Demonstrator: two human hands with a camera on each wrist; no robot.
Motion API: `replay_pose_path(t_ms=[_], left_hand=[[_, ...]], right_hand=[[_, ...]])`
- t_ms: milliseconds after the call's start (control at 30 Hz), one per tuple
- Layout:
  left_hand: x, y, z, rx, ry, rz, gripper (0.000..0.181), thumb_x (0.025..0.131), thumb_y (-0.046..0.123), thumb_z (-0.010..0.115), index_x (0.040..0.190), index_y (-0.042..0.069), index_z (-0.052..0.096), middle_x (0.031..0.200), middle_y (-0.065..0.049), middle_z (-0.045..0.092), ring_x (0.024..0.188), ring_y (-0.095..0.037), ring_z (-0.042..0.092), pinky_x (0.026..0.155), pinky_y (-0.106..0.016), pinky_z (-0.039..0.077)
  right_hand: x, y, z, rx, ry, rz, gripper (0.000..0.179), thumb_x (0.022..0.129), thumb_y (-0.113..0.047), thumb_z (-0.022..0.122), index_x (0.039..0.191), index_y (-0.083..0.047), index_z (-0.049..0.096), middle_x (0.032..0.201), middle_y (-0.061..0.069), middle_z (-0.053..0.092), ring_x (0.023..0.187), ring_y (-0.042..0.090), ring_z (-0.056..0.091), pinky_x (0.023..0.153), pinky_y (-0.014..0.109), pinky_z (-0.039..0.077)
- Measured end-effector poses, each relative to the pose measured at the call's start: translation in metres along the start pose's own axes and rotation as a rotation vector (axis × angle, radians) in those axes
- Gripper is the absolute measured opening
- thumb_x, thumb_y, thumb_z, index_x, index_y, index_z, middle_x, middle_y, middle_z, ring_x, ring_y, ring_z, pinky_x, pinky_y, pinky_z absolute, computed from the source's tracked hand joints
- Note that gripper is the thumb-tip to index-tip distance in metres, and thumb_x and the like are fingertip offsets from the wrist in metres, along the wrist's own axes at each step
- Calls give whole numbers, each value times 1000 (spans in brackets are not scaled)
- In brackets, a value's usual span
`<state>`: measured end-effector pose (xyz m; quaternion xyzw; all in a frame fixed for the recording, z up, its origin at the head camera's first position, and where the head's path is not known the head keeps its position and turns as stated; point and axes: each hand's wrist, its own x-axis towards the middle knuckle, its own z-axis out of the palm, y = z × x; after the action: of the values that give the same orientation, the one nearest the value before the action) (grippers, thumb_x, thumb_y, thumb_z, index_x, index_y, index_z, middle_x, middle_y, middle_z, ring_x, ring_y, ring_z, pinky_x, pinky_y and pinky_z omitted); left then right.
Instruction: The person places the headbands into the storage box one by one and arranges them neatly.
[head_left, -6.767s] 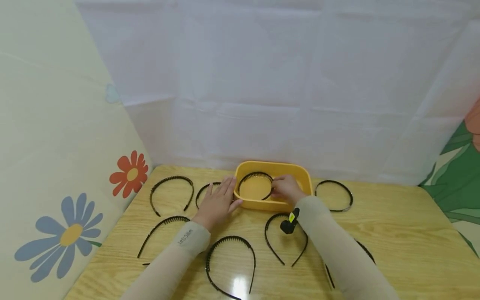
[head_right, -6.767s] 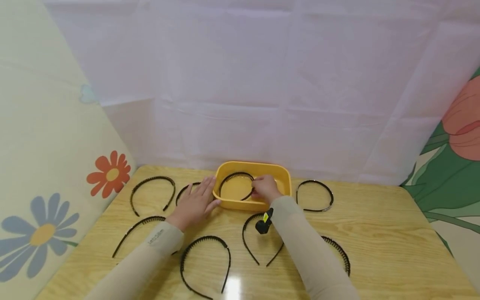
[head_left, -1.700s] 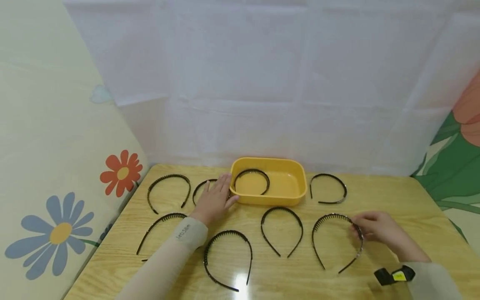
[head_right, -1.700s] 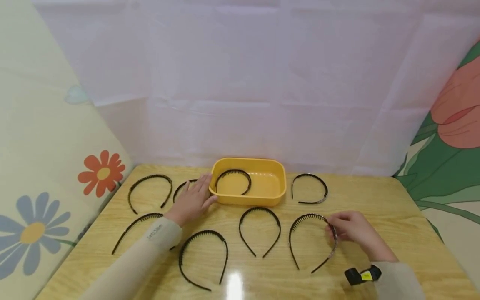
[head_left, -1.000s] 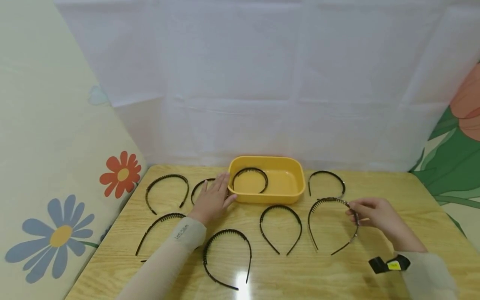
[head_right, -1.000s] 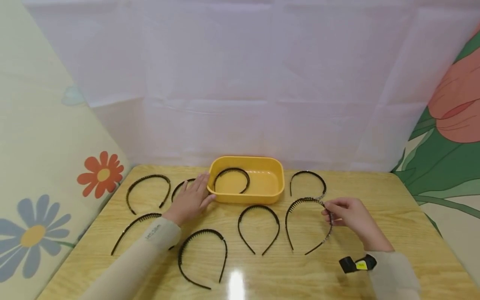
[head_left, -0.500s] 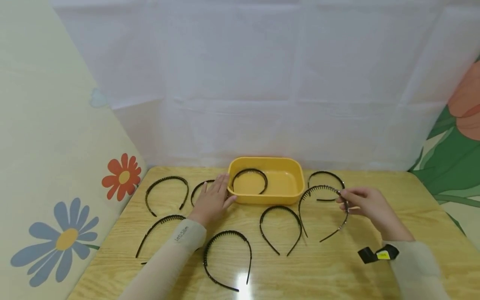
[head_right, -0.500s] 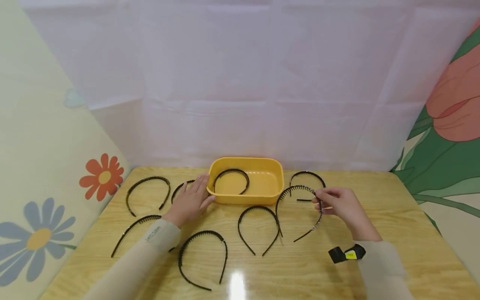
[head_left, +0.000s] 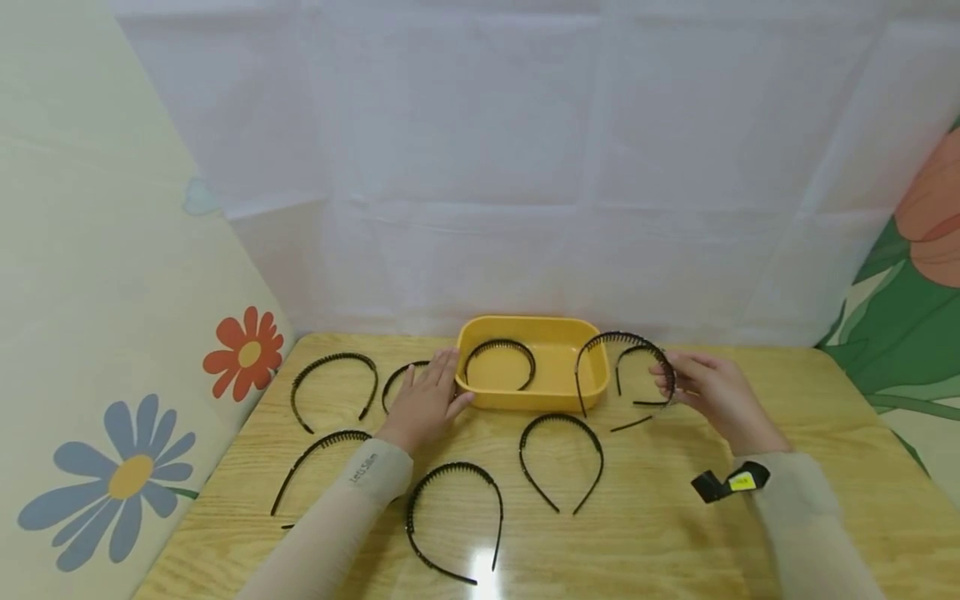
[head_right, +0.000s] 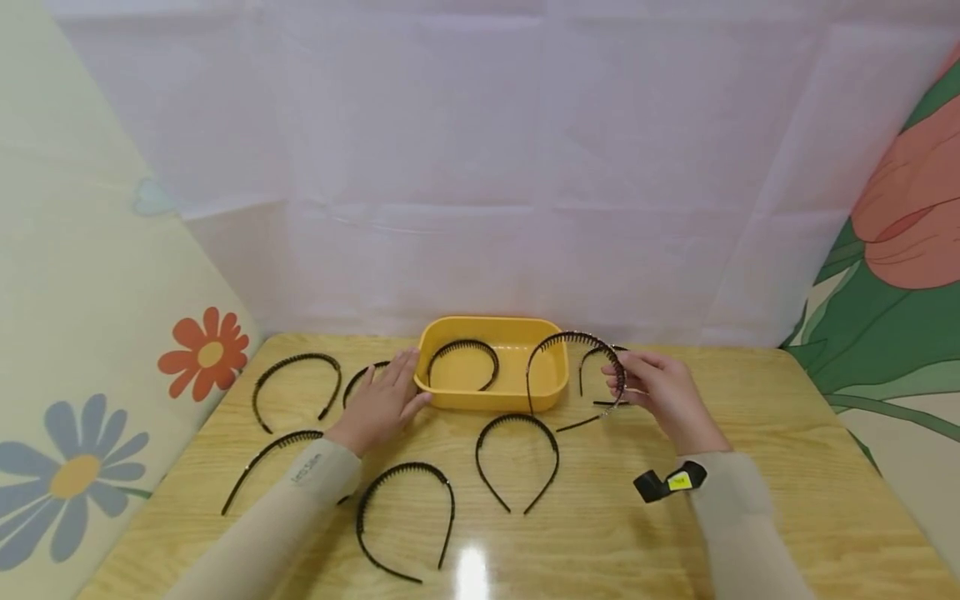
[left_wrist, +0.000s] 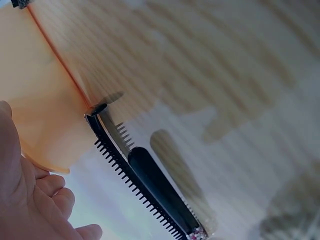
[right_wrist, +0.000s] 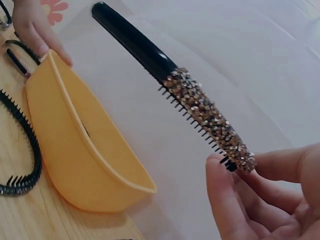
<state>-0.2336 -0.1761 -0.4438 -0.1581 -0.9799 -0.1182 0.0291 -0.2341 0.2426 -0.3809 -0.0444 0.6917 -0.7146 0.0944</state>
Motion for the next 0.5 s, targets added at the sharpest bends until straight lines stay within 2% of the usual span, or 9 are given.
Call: replay_pose_path(t_ms=[233,367,500], left_hand=[[1,0,-1,7,-6,-1,80,108,49,41,163,3,6,169,-16,13,155,-31,11,122,-63,10],[0,0,-1,6,-12,0,80,108,49,41,163,3,7,169,-16,13,155,-31,11,122,-63,10],[0,1,-2,0,-11,-1,80,108,49,41,162,2,7,169,-16,13,155,-31,11,122,-63,10]], right_hand=[[11,-5,13,190,8,-31,17,106,-15,56,108,-5,70,96,3,76,87,12,72,81,25,60],[19,-5,20,218,30,-30,21,107,-13,53,99,-9,73,93,2,76,85,11,72,81,24,60],[27,-3,26,226,50,-23,24,109,-12,48,100,-10,71,90,0,75,84,10,71,80,22,59]])
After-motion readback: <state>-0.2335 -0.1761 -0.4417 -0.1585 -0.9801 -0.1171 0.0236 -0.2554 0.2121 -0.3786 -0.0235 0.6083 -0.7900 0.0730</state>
